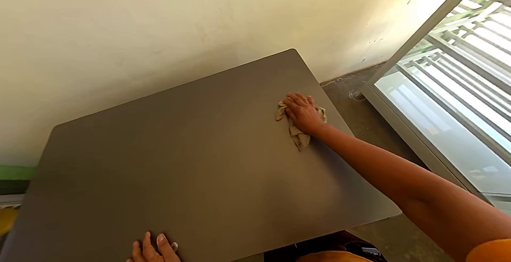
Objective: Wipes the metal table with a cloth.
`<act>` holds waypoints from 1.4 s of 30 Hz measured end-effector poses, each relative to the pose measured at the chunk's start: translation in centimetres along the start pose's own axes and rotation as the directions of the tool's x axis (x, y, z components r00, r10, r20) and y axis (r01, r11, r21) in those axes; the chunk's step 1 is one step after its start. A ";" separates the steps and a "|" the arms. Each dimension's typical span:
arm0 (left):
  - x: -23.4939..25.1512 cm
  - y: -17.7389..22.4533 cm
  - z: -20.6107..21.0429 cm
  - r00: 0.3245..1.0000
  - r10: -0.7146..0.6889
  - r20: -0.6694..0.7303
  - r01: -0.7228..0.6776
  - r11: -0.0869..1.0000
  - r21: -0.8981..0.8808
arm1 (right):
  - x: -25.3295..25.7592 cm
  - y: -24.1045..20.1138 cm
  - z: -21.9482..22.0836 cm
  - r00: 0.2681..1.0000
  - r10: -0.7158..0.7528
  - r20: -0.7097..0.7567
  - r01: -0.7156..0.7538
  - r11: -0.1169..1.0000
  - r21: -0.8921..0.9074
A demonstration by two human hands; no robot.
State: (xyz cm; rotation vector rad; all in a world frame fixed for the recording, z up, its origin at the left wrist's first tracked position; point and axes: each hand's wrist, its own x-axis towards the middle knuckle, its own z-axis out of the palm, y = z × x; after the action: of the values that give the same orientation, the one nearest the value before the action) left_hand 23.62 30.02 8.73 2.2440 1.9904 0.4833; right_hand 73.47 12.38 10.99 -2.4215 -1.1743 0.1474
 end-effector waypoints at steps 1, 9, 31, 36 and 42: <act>0.0 -0.2 0.0 1.000 0.003 -0.002 -0.003 1.000 0.000 | -0.4 -2.0 1.3 0.996 -0.087 0.033 0.086 0.996 0.018; 0.2 -0.4 0.2 1.000 -0.007 -0.010 0.006 1.000 -0.028 | -7.6 2.2 -0.7 0.957 -0.287 -0.034 0.289 0.955 0.069; 0.2 0.5 0.0 0.999 -0.043 -0.023 0.041 0.997 -0.059 | 0.4 -11.7 5.8 0.936 -0.316 0.156 0.299 0.946 0.122; 0.2 0.2 0.1 0.999 -0.027 -0.028 0.026 0.998 -0.051 | 2.5 -7.0 4.1 0.927 -0.365 0.087 0.345 0.920 0.185; 0.4 0.1 0.1 0.998 -0.034 -0.060 0.031 0.999 -0.045 | 11.0 2.6 -1.3 0.957 0.259 -0.133 -0.252 0.966 0.066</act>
State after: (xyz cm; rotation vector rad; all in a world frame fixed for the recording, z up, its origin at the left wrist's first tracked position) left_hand 23.83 30.41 8.74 2.1934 2.0208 0.5932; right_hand 82.68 18.99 12.02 -2.4868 -0.7848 0.0812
